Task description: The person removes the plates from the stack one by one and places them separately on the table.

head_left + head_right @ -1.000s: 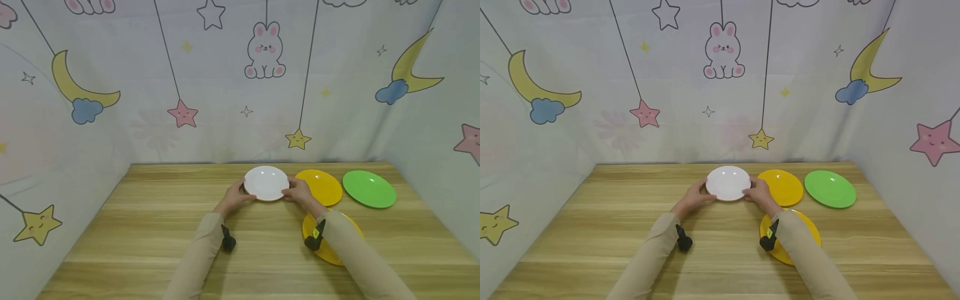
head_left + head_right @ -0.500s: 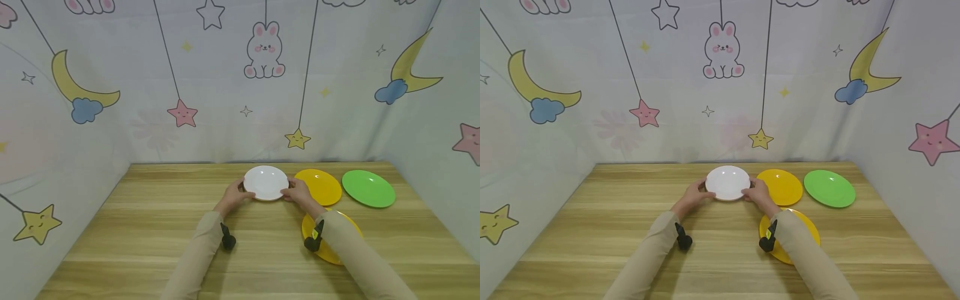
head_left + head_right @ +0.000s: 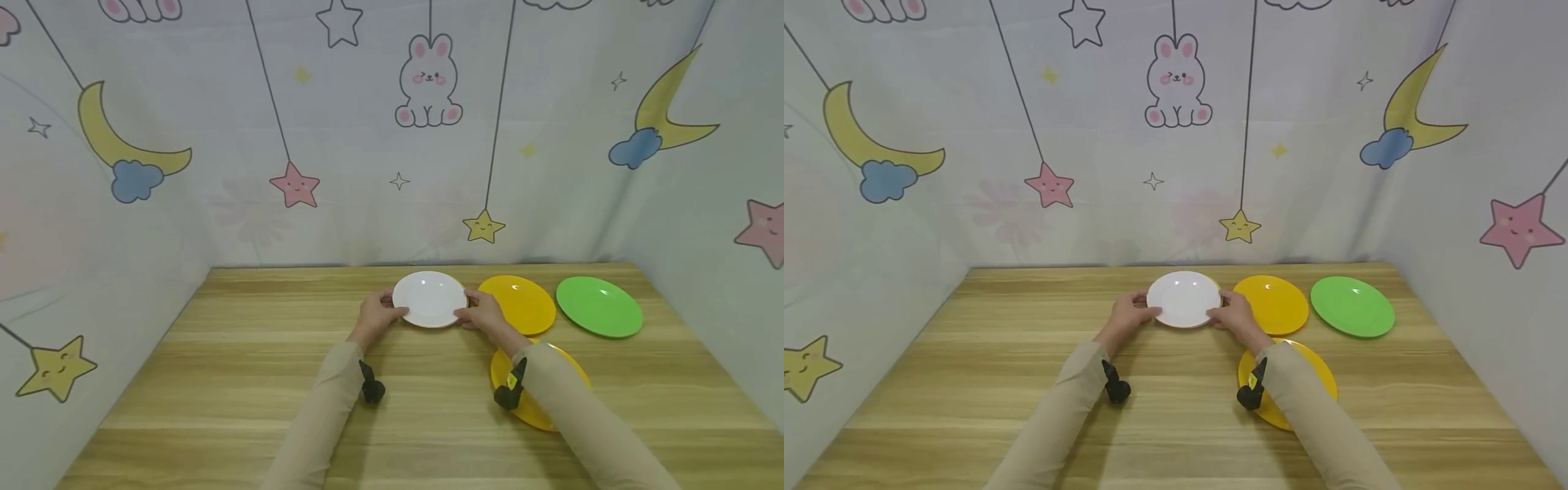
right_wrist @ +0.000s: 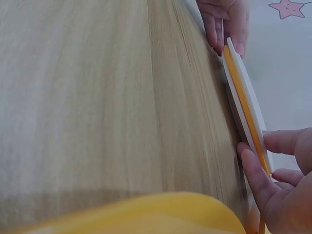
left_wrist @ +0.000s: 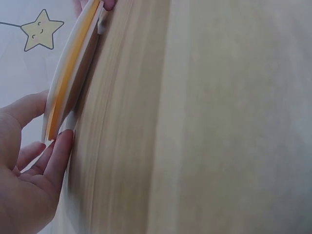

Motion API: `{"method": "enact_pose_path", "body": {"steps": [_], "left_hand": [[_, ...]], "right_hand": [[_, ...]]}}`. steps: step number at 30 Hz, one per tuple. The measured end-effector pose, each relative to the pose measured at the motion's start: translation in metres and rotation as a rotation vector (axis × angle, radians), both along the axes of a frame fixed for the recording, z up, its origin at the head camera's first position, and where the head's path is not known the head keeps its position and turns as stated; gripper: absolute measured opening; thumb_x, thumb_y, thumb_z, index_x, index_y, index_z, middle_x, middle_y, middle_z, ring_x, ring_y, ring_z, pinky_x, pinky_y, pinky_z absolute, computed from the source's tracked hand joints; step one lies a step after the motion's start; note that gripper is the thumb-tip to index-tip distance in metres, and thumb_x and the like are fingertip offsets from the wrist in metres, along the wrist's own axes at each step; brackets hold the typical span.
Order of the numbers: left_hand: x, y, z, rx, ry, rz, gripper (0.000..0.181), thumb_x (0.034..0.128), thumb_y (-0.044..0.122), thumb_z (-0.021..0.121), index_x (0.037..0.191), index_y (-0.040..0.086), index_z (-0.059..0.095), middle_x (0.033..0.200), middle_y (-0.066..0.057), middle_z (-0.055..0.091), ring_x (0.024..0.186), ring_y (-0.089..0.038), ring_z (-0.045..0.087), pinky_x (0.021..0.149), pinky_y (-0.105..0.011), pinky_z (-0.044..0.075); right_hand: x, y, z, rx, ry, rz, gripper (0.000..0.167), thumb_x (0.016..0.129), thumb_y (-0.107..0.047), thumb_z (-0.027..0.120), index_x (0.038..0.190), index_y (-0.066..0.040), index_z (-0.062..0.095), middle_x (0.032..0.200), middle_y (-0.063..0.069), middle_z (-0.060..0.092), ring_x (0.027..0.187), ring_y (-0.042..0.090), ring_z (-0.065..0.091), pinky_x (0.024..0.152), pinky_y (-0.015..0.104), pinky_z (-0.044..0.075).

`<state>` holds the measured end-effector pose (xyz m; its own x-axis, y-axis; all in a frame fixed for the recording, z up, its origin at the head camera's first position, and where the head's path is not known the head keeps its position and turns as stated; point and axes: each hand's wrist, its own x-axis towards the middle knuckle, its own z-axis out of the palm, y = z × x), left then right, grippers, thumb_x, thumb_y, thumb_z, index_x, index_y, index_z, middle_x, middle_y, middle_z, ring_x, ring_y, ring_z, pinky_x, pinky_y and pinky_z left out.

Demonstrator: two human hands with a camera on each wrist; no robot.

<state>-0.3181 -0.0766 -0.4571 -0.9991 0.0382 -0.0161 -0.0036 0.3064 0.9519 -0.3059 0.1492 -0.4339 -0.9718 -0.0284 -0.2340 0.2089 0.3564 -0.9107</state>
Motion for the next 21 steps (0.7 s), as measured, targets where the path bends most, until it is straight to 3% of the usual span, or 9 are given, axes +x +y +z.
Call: {"method": "enact_pose_path", "body": {"steps": [5,11,15,21], "left_hand": [[0.0014,-0.0002,-0.0005,0.055,-0.016,0.003,0.053,0.0734,0.006,0.074,0.121,-0.006,0.052,0.103,-0.019,0.063,0.083,-0.018,0.062,0.064,-0.022,0.054],[0.0011,0.0002,-0.0009,0.073,-0.043,-0.001,0.059,0.0738,0.002,0.073,0.126,-0.005,0.047,0.078,-0.012,0.062,0.058,-0.01,0.059,0.055,-0.021,0.053],[0.0008,0.0001,-0.0003,0.057,-0.061,-0.005,0.059,0.0758,0.003,0.071,0.128,-0.003,0.046,0.07,-0.005,0.055,0.054,-0.01,0.057,0.055,-0.023,0.054],[-0.0002,0.0014,0.0006,0.1,-0.086,-0.006,0.056,0.0796,-0.002,0.065,0.13,-0.005,0.042,0.074,-0.007,0.053,0.056,-0.011,0.059,0.059,-0.027,0.056]], "right_hand": [[0.0013,-0.0015,0.001,0.0,-0.005,0.005,0.066,0.084,-0.003,0.063,0.14,0.002,0.028,0.131,0.026,0.043,0.062,0.008,0.06,0.059,0.023,0.055],[0.0019,-0.0009,0.0015,0.001,-0.004,0.013,0.067,0.084,-0.004,0.062,0.141,0.002,0.026,0.13,0.027,0.043,0.063,0.008,0.06,0.06,0.023,0.055],[0.0014,-0.0005,0.0007,-0.004,-0.006,0.015,0.066,0.085,-0.004,0.062,0.141,0.002,0.026,0.127,0.028,0.046,0.063,0.008,0.06,0.061,0.023,0.055],[0.0001,0.0005,-0.0006,-0.033,-0.017,-0.005,0.053,0.091,-0.003,0.048,0.14,0.002,0.028,0.138,0.022,0.038,0.062,0.009,0.059,0.062,0.025,0.055]]}}
